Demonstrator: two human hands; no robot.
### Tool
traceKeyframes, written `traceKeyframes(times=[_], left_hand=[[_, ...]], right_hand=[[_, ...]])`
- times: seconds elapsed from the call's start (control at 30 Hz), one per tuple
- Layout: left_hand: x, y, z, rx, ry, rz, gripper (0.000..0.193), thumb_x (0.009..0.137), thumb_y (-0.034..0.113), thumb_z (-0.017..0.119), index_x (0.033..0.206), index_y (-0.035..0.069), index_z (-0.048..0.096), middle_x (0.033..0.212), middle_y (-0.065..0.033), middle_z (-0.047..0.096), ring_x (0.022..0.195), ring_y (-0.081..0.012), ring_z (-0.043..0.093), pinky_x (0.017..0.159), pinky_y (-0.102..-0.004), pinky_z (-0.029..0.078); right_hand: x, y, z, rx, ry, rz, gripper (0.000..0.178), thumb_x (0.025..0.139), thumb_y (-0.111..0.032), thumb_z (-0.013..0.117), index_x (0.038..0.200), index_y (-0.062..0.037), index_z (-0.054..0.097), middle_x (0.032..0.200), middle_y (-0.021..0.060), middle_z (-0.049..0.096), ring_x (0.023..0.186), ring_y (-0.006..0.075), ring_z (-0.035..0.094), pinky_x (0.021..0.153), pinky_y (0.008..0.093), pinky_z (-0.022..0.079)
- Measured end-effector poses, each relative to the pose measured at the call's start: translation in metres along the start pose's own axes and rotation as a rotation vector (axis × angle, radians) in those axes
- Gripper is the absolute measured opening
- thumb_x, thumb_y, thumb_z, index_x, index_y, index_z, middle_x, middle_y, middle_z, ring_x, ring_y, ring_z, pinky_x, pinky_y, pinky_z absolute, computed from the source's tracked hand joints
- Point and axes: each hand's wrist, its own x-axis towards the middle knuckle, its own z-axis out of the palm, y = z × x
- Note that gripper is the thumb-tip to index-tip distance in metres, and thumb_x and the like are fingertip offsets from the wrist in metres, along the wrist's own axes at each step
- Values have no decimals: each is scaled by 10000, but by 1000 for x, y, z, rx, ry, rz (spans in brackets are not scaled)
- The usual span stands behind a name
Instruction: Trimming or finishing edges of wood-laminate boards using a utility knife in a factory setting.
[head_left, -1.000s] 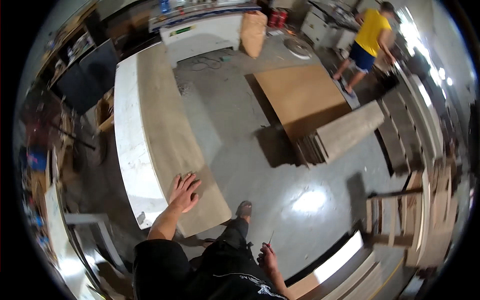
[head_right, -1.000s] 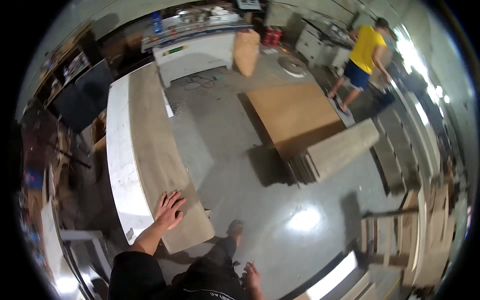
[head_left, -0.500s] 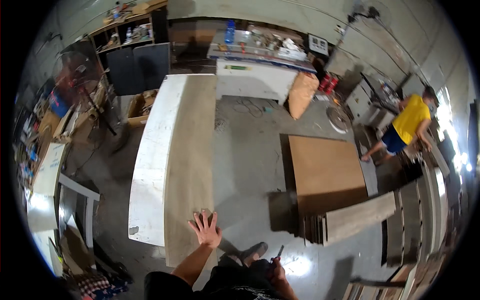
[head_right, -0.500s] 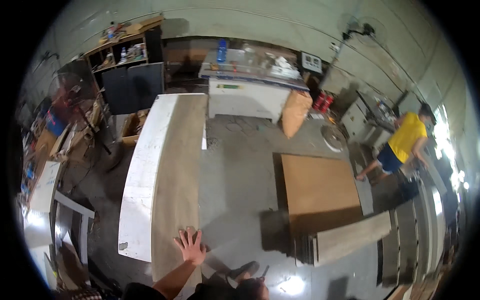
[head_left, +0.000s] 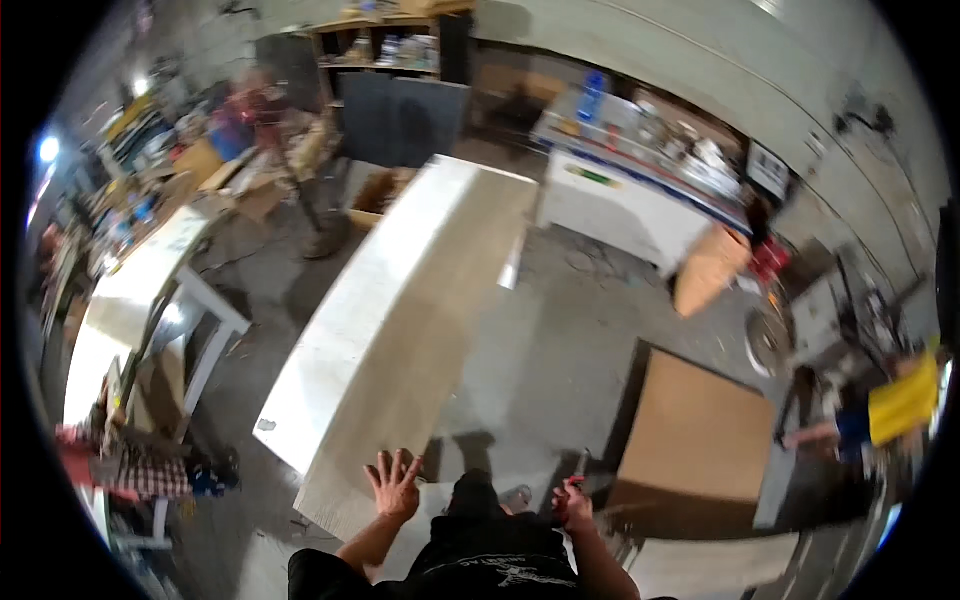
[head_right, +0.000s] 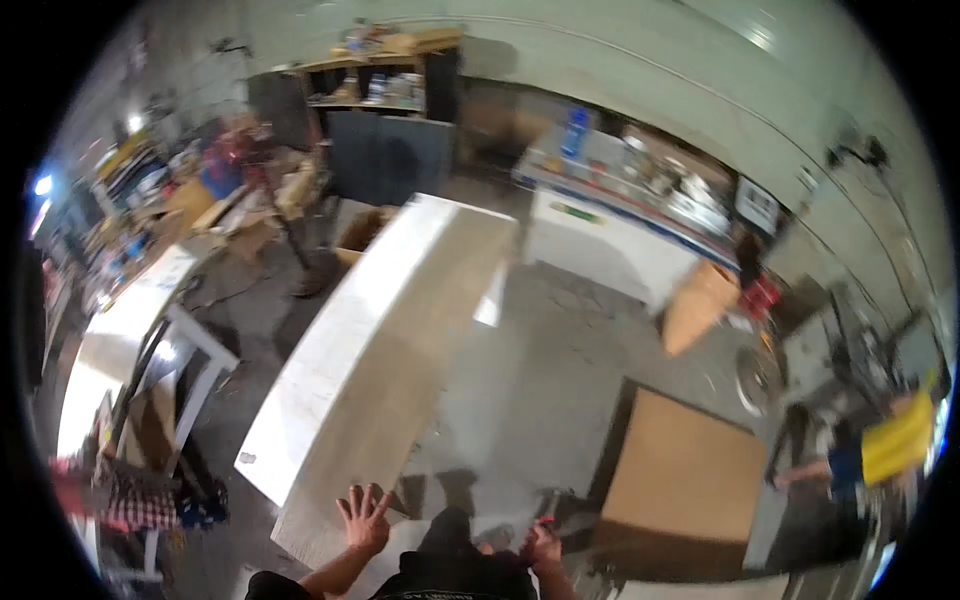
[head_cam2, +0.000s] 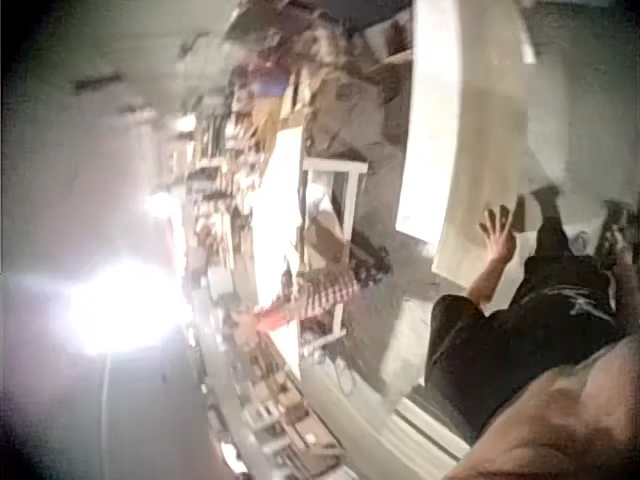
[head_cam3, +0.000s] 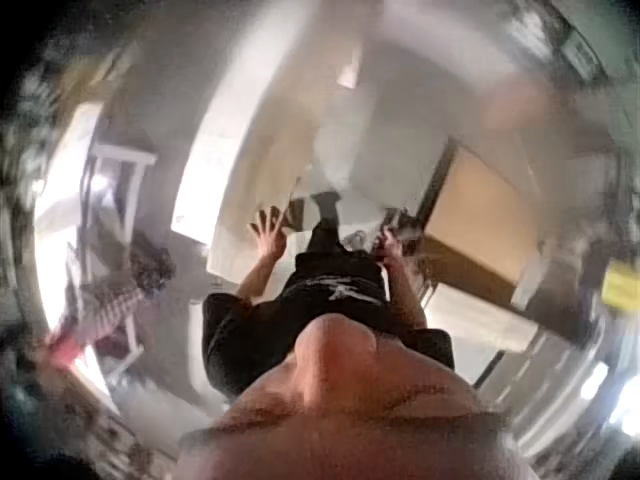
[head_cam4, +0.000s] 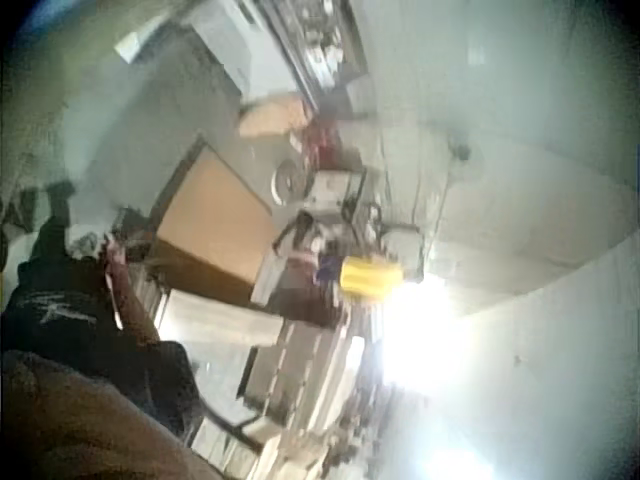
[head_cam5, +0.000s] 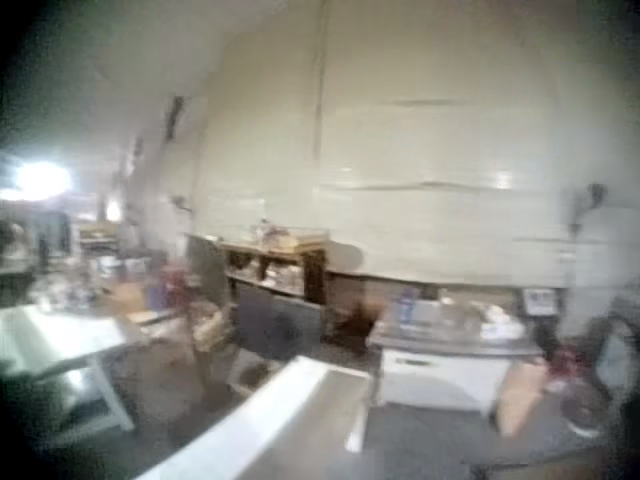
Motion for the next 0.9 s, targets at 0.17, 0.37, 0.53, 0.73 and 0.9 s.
traceKeyframes(times=[0.17,0.37,0.53,0.73,0.9], left_hand=[[62,74,3,52,-48,-167,741,914,227,617,1594,355,352,1674,-133,250,1512,-546,160,1118,-829,112],[155,109,5,-12,-4,-97,796,957,351,606,1644,189,237,1704,-101,209,1546,-454,170,1176,-736,162],[241,120,27,75,32,62,914,892,259,620,1672,192,148,1731,-67,166,1569,-378,177,1197,-682,185],[297,147,1,18,-103,-65,1007,866,201,642,1673,329,54,1740,-58,107,1568,-393,170,1145,-752,216],[328,161,-6,113,29,-228,994,882,259,676,1668,323,71,1729,-73,129,1545,-460,188,1101,-792,262]], right_hand=[[69,-117,41,-129,78,-4,249,972,-394,677,1147,-246,580,872,-10,601,718,199,601,581,397,456],[86,-219,184,-458,-43,87,373,1060,-475,519,872,-154,535,573,31,483,428,182,421,386,344,328],[171,-267,249,-677,-84,-132,172,1020,-272,616,1042,-113,556,620,27,502,454,176,479,386,353,386],[240,-311,322,-1179,-362,-470,230,971,-252,711,1112,-77,663,838,61,666,679,200,614,595,390,514],[315,-327,366,-1392,-673,-617,310,925,-293,754,1074,-27,702,914,87,728,786,233,663,724,403,535]])
